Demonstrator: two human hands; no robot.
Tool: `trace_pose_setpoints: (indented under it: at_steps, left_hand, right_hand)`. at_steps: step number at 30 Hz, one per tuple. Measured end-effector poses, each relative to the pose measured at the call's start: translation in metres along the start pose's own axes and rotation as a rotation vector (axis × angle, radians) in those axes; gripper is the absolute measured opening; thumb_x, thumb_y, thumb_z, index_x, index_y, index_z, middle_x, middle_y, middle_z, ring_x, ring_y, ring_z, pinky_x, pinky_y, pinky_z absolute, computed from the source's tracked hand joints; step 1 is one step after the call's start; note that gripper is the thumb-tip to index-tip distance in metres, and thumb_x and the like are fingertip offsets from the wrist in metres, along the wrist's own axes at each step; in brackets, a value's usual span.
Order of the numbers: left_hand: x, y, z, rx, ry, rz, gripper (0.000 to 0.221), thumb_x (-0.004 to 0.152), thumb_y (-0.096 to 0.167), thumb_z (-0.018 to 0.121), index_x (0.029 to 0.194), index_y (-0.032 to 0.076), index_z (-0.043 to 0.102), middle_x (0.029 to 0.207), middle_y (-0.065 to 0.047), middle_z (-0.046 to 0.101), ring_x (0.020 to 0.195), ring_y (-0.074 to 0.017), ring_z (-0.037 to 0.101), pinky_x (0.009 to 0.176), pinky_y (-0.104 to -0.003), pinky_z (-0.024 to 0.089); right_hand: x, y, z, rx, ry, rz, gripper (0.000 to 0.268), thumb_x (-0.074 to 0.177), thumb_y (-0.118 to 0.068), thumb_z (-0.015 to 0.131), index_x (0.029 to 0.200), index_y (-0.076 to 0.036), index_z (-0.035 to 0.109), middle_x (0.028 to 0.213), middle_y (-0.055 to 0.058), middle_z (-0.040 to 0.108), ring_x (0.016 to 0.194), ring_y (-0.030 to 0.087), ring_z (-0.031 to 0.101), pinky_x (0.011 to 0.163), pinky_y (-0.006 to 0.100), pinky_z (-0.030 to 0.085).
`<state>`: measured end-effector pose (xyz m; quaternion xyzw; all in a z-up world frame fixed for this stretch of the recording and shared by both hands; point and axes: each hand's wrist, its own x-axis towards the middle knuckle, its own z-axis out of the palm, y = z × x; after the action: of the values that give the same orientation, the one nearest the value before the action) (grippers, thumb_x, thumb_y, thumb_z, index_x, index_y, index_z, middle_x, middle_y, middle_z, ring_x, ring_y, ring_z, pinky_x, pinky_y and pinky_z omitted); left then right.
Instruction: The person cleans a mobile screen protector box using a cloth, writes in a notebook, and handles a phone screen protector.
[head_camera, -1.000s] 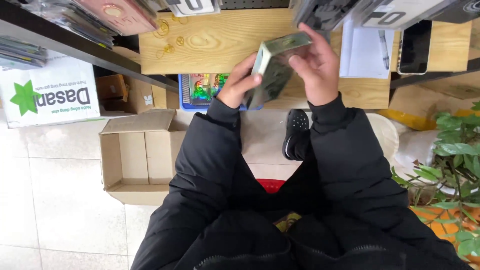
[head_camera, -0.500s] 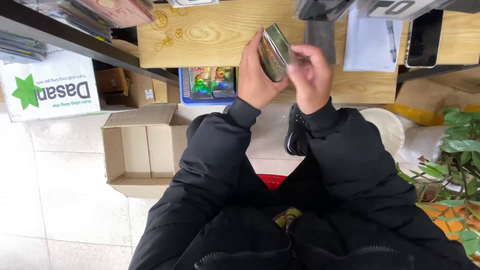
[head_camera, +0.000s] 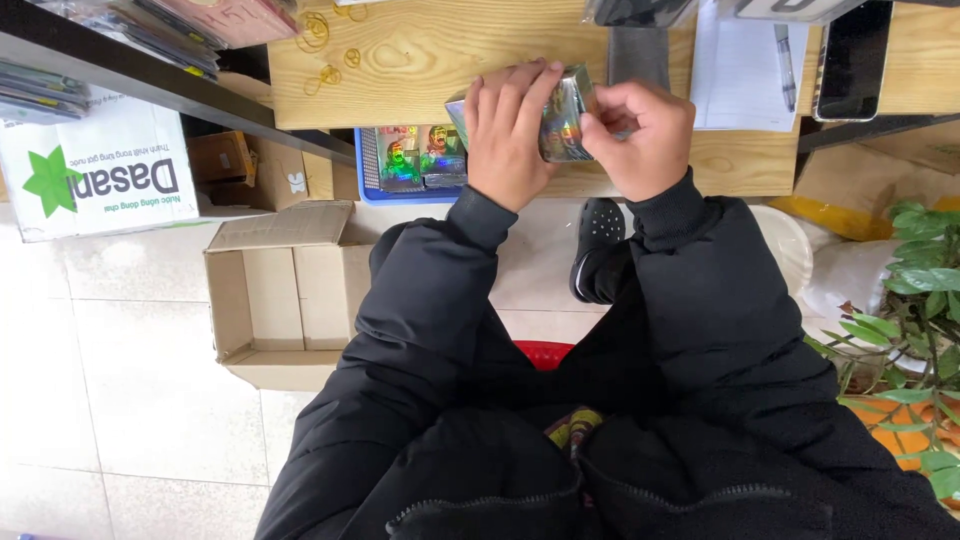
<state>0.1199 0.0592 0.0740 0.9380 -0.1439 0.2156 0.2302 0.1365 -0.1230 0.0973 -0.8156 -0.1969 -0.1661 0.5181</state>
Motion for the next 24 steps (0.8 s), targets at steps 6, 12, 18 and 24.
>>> trace_pose_setpoints:
  at_steps: [6,12,18,24]
  left_hand:
    - [-0.002,-0.004,0.008,-0.05,-0.027,0.033,0.098,0.072,0.026,0.096,0.152,0.019,0.041,0.145,-0.003,0.054,0.133,-0.0295,0.056,0.118,-0.054,0.041]
    - [-0.005,-0.013,0.02,-0.225,-0.084,-0.015,0.108,0.071,0.032,0.097,0.155,0.014,0.033,0.152,-0.01,0.052,0.133,-0.0306,0.057,0.11,-0.047,0.047]
    - [-0.006,-0.011,0.009,-0.262,-0.181,-0.043,0.126,0.067,0.036,0.107,0.161,0.03,0.024,0.153,-0.01,0.047,0.132,-0.0357,0.059,0.102,-0.054,0.055]
    - [-0.004,-0.013,0.006,-0.427,-0.122,0.053,0.101,0.07,0.021,0.106,0.146,0.016,0.039,0.148,-0.02,0.041,0.136,-0.0416,0.053,0.113,-0.051,0.05]
  right_hand:
    - [-0.005,0.015,-0.002,0.151,-0.027,0.203,0.019,0.088,0.01,0.057,0.085,0.004,0.075,0.069,0.011,0.065,0.062,0.017,0.059,0.058,0.029,0.05]
    - [0.005,0.018,0.001,0.305,0.101,0.129,0.025,0.096,0.004,0.057,0.116,0.005,0.072,0.11,0.018,0.074,0.1,0.027,0.07,0.086,0.038,0.06]
    - [0.004,0.003,0.001,0.186,0.047,0.008,0.042,0.083,0.01,0.087,0.121,0.007,0.069,0.104,0.019,0.061,0.082,0.024,0.066,0.069,0.032,0.06]
    - [-0.001,0.016,0.002,0.335,0.203,0.258,0.033,0.096,0.001,0.071,0.129,0.003,0.068,0.088,0.013,0.073,0.078,0.015,0.065,0.073,0.028,0.054]
